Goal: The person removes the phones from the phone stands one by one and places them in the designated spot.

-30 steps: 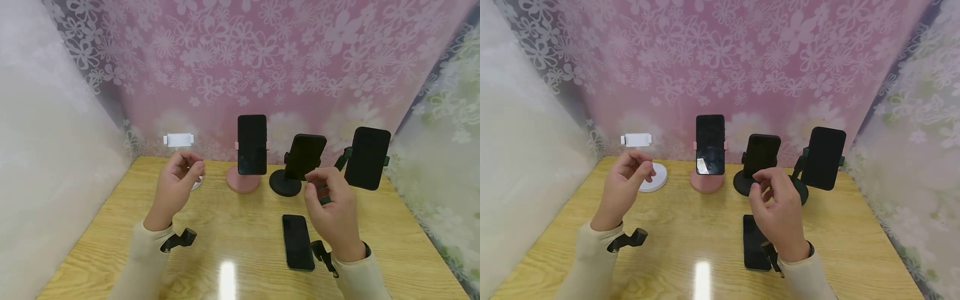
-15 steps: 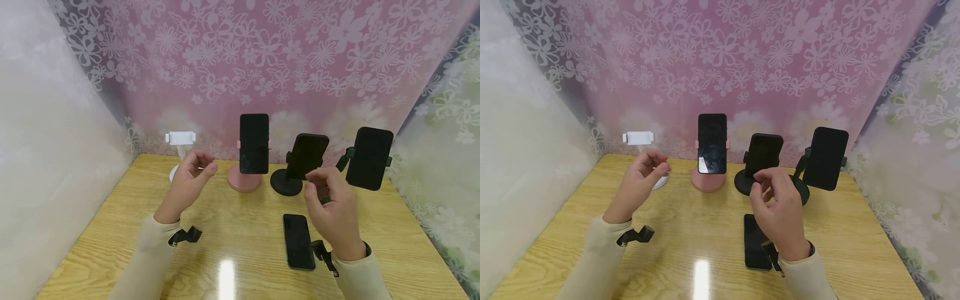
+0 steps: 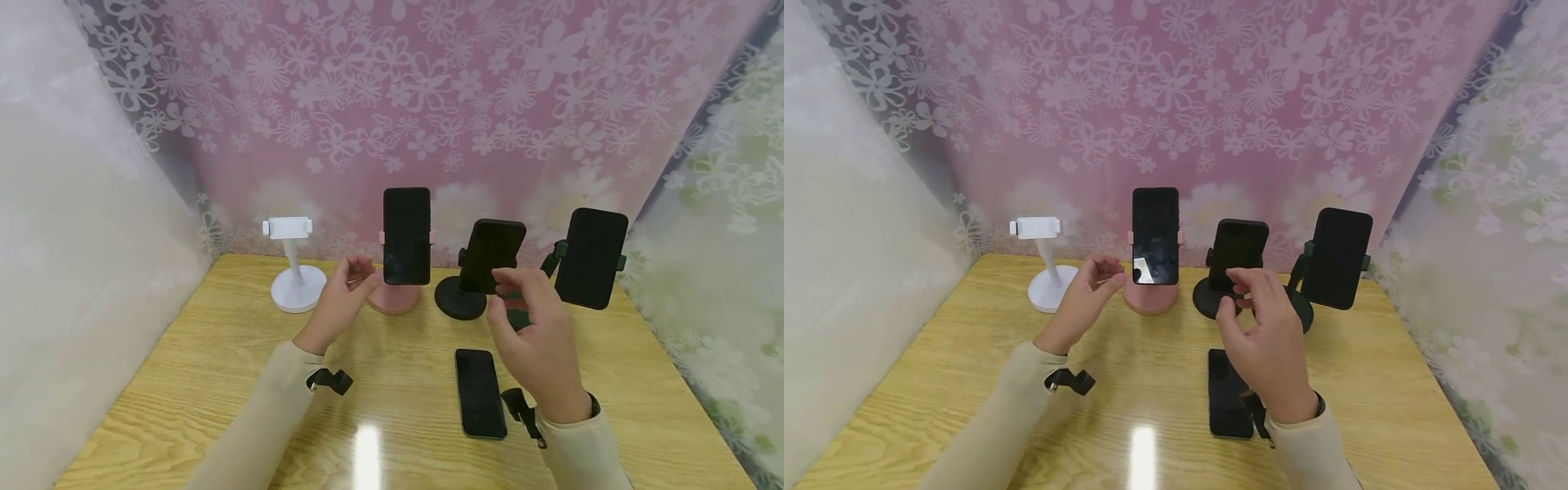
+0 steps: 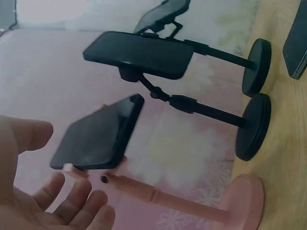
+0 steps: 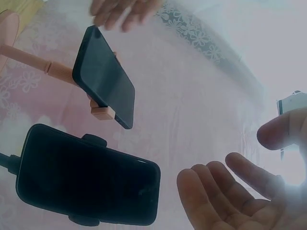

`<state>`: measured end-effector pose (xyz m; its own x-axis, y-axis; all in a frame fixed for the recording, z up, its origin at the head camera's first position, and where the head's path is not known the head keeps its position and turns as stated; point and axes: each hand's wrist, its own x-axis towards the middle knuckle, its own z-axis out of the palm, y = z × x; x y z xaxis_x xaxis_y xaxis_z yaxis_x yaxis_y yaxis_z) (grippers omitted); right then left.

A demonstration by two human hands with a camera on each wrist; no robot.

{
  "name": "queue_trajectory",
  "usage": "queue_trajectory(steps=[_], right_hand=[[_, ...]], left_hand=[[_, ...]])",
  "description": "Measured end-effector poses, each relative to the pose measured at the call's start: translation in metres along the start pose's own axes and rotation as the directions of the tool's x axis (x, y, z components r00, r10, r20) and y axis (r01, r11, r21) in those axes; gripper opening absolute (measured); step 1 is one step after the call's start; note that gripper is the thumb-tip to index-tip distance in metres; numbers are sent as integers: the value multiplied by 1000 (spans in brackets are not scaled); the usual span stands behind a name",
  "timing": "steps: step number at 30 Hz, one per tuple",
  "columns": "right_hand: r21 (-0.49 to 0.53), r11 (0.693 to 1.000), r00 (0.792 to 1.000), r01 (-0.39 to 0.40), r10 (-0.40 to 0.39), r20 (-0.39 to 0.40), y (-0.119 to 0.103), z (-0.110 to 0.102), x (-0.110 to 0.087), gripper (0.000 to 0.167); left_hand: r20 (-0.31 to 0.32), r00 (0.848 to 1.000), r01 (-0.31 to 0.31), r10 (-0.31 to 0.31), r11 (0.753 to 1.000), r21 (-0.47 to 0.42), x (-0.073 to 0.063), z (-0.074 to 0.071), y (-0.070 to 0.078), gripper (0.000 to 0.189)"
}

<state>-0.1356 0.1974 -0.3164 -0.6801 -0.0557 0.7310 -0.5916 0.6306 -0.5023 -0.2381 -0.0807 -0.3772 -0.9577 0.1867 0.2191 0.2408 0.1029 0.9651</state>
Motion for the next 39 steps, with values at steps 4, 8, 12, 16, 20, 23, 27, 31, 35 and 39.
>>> queue_trajectory(steps=[4,8,12,16,20,23,27,31,35,39], right_hand=[[-7,1000,1000,3,-3,-12,0,-4,0,34],[-23,1000,1000,0,-1,-20,0,-7,0,34],[-17,1000,1000,2,-2,-16,-1,-7,1,33],[-8,1000,1000,4,-4,-9,-2,-6,2,33],[-4,1000,1000,-2,2,6,-1,-5,1,32],[-6,1000,1000,-8,8,21,0,-4,0,31],[-21,1000,999,-16,17,39,0,-3,0,31],[-35,999,998,-37,39,53,1,-3,-1,31],[-48,996,994,-77,81,68,1,-1,-2,29],[-61,992,990,-107,112,80,1,2,-2,25]], left_hand=[[-14,998,59,-60,997,-48,17,6,-11,45],[64,986,165,-154,958,-235,27,13,-24,51],[198,959,268,-202,875,-403,29,17,-33,52],[287,949,273,-128,787,-553,30,21,-40,50],[381,924,324,5,519,-791,34,28,-45,52],[457,886,409,76,331,-850,37,35,-47,57],[501,860,455,95,302,-838,42,43,-48,59],[500,862,455,80,311,-834,46,49,-47,62],[511,851,469,119,265,-842,51,54,-46,65],[509,845,478,164,198,-856,56,57,-47,70]])
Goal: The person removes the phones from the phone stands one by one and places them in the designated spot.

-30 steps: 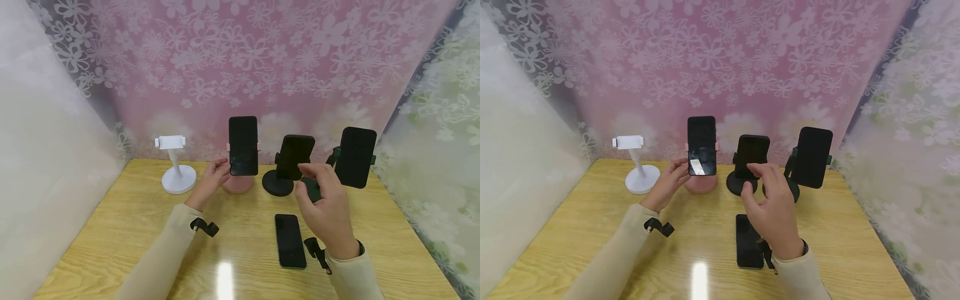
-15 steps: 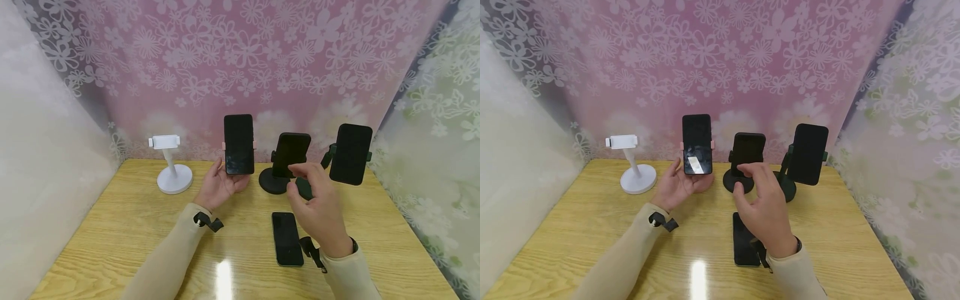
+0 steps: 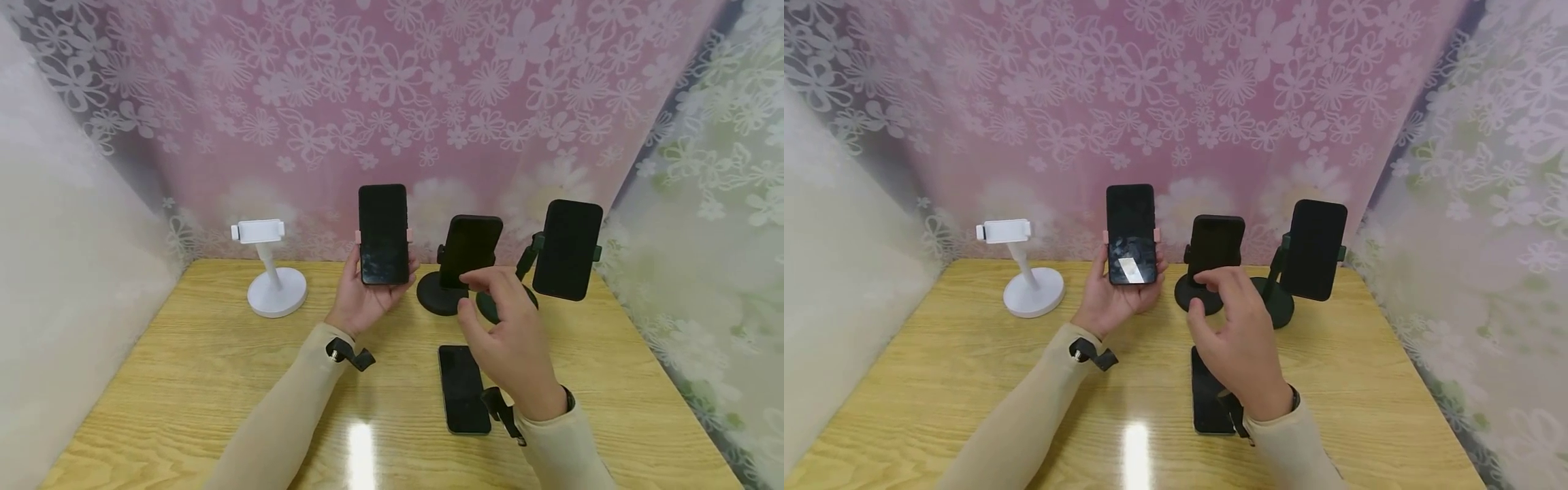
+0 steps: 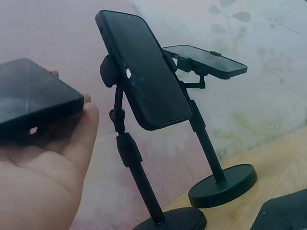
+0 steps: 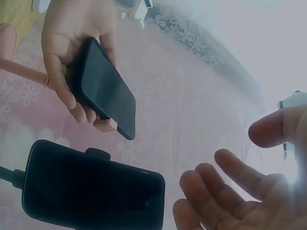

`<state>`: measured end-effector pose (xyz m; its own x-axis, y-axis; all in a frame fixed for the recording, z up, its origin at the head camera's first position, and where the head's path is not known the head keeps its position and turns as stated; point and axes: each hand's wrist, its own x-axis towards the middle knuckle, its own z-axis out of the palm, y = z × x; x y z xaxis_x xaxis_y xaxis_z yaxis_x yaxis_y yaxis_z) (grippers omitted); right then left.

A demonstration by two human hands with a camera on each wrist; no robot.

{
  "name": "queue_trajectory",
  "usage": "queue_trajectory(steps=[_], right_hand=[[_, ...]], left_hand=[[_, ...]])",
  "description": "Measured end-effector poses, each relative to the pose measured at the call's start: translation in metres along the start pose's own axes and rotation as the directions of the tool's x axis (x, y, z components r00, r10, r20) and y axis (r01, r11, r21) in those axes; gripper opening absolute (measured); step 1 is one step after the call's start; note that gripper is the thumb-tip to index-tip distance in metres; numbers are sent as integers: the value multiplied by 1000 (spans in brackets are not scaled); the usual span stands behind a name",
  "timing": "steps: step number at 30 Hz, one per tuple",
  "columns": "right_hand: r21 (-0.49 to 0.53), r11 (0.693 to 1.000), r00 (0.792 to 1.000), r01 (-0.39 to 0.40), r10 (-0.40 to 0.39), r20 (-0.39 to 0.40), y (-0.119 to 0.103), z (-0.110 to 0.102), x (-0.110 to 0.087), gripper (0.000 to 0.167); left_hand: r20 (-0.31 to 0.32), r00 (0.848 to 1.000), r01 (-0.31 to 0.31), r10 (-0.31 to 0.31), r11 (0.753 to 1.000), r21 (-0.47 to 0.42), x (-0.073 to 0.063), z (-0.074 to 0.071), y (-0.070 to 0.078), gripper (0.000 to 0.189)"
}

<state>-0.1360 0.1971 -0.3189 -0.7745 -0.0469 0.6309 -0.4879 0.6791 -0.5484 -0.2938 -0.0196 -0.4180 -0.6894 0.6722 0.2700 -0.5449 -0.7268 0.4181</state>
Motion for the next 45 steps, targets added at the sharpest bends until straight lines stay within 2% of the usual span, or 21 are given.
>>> queue_trajectory(steps=[3,7,10,14,18,23,30,36,45], right_hand=[[-5,1000,1000,-23,23,12,0,1,0,21],[-27,997,997,-67,68,46,-1,3,0,20],[-43,995,992,-91,94,80,-1,4,1,22],[-49,993,987,-109,114,110,0,4,1,24],[-62,992,983,-113,120,138,0,4,1,23],[-82,991,978,-109,121,167,-1,4,0,22],[-102,989,977,-104,121,176,-3,4,0,22],[-104,992,979,-76,93,179,-5,6,-2,22],[-105,993,978,-45,65,197,-8,7,-2,21]], left_hand=[[-1,1000,3,-3,997,-73,-1,-2,1,76],[-4,999,44,-45,986,-162,-3,-5,3,94],[19,996,84,-82,983,-164,-1,-4,6,100],[56,992,124,-116,980,-156,1,-3,8,93],[70,991,127,-118,979,-162,-3,-3,7,88],[112,987,125,-114,987,-96,-18,0,4,87],[191,973,132,-127,991,-15,-43,13,-4,81],[222,958,189,-180,982,-22,-65,22,-8,82],[243,945,223,-218,975,9,-94,54,-20,81]])
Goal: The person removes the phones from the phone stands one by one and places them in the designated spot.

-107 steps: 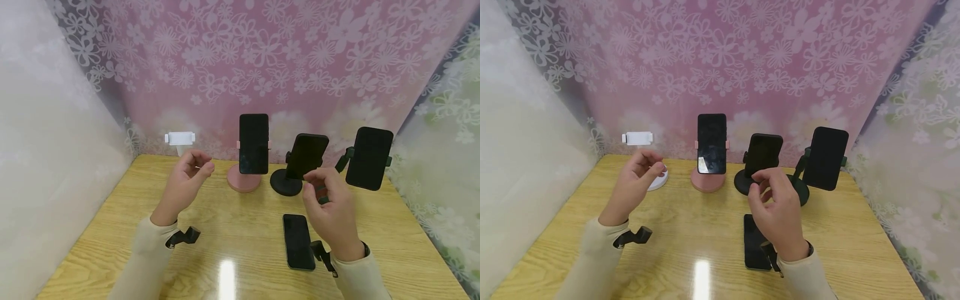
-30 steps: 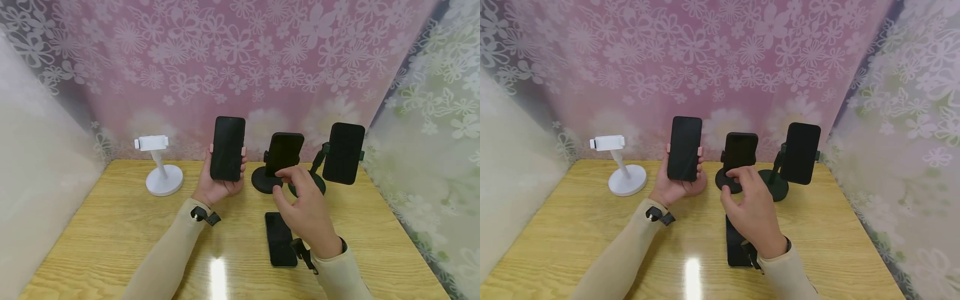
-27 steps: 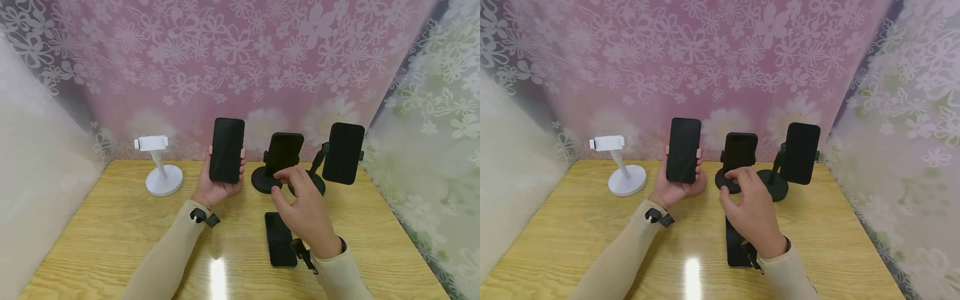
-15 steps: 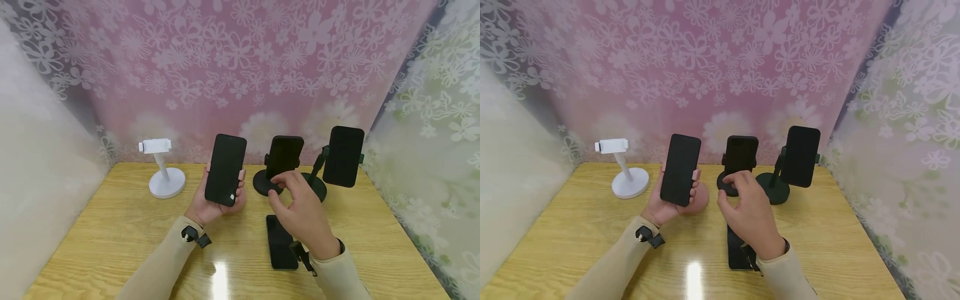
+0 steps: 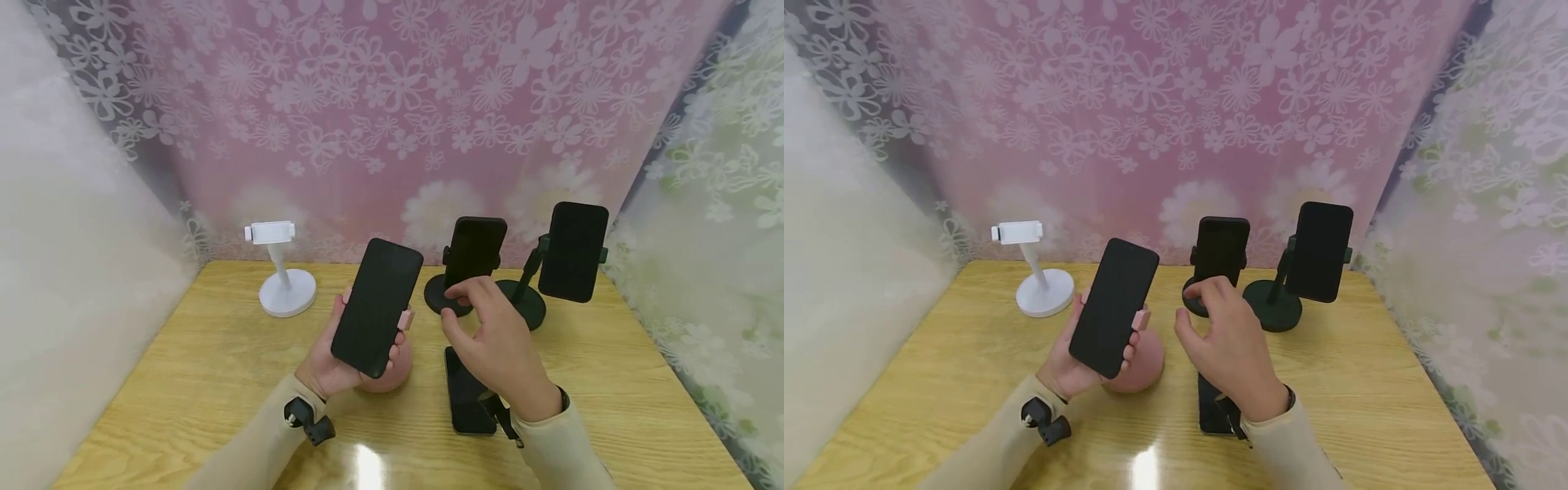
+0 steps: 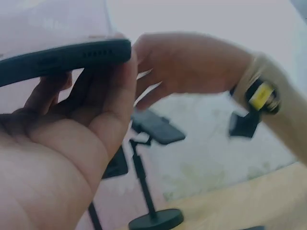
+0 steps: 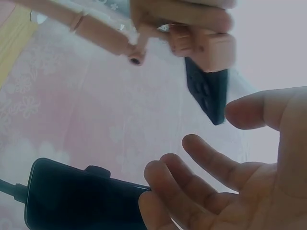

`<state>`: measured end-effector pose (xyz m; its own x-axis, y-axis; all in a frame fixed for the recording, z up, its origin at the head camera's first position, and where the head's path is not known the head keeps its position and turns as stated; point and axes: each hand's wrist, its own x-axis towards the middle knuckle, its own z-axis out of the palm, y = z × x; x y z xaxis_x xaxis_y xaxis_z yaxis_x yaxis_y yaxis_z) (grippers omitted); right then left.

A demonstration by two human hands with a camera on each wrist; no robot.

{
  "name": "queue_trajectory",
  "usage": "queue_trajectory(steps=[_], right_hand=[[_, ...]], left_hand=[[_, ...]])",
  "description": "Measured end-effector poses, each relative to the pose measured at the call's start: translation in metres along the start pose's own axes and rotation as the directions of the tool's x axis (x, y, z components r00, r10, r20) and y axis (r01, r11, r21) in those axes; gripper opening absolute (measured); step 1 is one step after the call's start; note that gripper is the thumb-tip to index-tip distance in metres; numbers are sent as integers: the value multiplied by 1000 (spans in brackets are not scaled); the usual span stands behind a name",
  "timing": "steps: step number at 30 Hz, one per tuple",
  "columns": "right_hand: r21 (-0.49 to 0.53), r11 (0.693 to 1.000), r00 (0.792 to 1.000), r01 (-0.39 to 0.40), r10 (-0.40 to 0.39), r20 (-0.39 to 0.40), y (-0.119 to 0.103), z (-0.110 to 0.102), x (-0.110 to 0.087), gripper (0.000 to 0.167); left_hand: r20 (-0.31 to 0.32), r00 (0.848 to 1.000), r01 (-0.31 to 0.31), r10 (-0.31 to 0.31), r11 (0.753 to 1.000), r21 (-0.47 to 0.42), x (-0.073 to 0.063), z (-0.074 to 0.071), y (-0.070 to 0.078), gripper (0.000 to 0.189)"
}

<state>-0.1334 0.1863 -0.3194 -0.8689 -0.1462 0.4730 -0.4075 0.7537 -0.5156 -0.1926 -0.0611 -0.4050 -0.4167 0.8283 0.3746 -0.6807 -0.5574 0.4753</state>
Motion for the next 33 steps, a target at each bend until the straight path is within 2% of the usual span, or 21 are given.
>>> queue_trajectory(steps=[5,10,12,15,19,21,23,25,27,29,30,33], right_hand=[[-9,1000,1000,2,-2,22,0,0,1,19],[-5,1000,999,19,-19,49,-3,-1,1,17],[-7,1000,997,15,-14,73,-5,-1,2,17],[-28,1000,994,4,0,109,-7,-1,1,19],[-49,999,990,-7,14,144,-9,1,2,16],[-52,999,988,-10,18,154,-10,3,2,13],[-49,999,987,-13,21,160,-9,4,1,12],[-49,999,987,-13,21,161,-9,5,1,12],[-45,999,987,-7,15,163,-9,5,1,13],[-35,999,986,4,2,166,-9,6,1,15],[-30,999,986,10,-5,168,-10,6,0,17],[-2,1000,984,24,-23,177,-12,5,-2,23]], left_hand=[[-33,999,11,-9,998,57,-2,14,-11,83],[-65,998,-9,12,999,38,-5,18,-24,90],[-58,998,-22,25,998,51,-5,19,-31,92],[-34,999,-38,42,991,125,-7,21,-41,92],[-14,998,-63,69,969,239,-11,19,-44,79],[-22,994,-92,104,942,322,-16,16,-40,66],[-42,992,-92,121,902,422,-22,13,-33,55],[-76,986,-84,149,835,544,-29,11,-22,43],[-108,980,-54,170,741,669,-32,12,-11,42],[-138,968,-16,209,600,800,-34,16,1,46],[-145,963,6,228,518,856,-34,19,6,47],[-158,950,95,271,229,969,-35,33,18,46]])
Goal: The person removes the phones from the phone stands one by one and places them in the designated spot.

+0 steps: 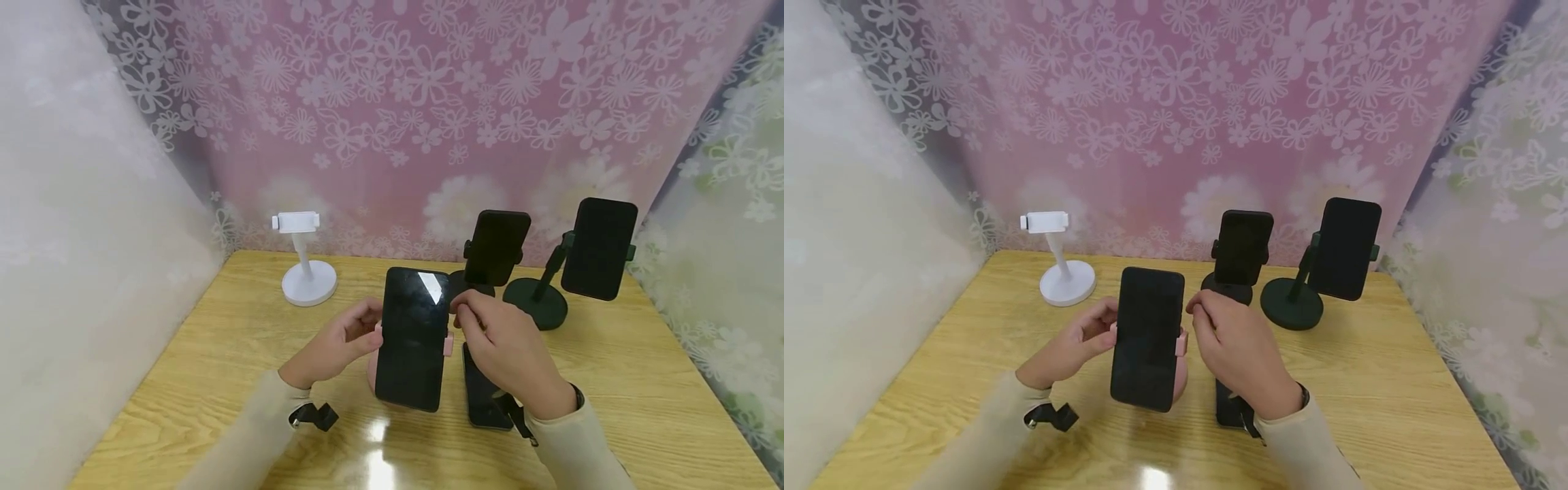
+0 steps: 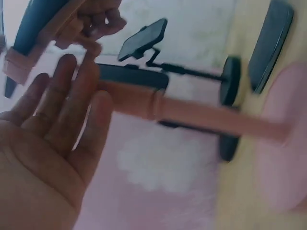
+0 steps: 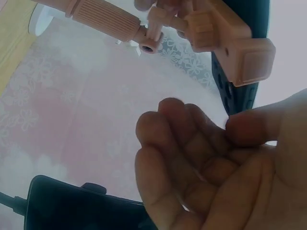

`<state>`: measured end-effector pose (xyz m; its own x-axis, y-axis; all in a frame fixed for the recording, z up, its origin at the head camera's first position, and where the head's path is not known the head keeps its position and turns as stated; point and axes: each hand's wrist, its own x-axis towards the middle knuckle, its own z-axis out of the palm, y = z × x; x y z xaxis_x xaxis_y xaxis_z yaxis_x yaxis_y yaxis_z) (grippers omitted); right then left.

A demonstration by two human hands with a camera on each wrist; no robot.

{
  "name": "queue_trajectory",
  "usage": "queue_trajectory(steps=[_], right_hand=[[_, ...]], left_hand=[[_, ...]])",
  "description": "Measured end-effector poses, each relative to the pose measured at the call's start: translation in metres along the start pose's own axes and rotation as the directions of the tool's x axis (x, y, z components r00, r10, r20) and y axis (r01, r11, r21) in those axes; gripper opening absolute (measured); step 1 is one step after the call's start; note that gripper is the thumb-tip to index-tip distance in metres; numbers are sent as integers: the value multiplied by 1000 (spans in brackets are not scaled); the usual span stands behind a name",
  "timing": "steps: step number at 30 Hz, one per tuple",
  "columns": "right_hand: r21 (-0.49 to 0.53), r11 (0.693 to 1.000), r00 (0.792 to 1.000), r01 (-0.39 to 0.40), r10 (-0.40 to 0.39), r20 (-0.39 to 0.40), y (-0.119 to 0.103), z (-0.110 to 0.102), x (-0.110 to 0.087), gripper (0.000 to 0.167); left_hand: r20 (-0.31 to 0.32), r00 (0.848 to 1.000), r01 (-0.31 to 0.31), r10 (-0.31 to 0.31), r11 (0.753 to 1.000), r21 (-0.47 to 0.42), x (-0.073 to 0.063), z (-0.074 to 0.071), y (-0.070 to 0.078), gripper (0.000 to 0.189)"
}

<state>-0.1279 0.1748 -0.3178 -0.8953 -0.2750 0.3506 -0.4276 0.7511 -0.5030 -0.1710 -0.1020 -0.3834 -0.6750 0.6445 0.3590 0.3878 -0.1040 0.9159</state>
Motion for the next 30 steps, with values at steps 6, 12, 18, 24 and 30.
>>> queue_trajectory(steps=[6,12,18,24,30], right_hand=[[32,998,997,63,-64,38,-4,0,-5,25],[13,993,988,119,-120,98,-10,4,-7,27],[1,997,979,76,-75,192,-11,6,-7,26],[3,999,960,35,-35,277,-12,4,-9,31],[11,1000,939,26,-29,342,-11,3,-7,35]], left_hand=[[-45,996,90,-78,894,439,9,-9,33,17],[-77,975,215,-210,784,582,9,-10,57,27],[-55,977,198,-206,775,600,9,-6,60,27],[-49,972,209,-230,753,624,7,-5,61,30],[-56,964,237,-260,747,621,9,-6,59,30]])
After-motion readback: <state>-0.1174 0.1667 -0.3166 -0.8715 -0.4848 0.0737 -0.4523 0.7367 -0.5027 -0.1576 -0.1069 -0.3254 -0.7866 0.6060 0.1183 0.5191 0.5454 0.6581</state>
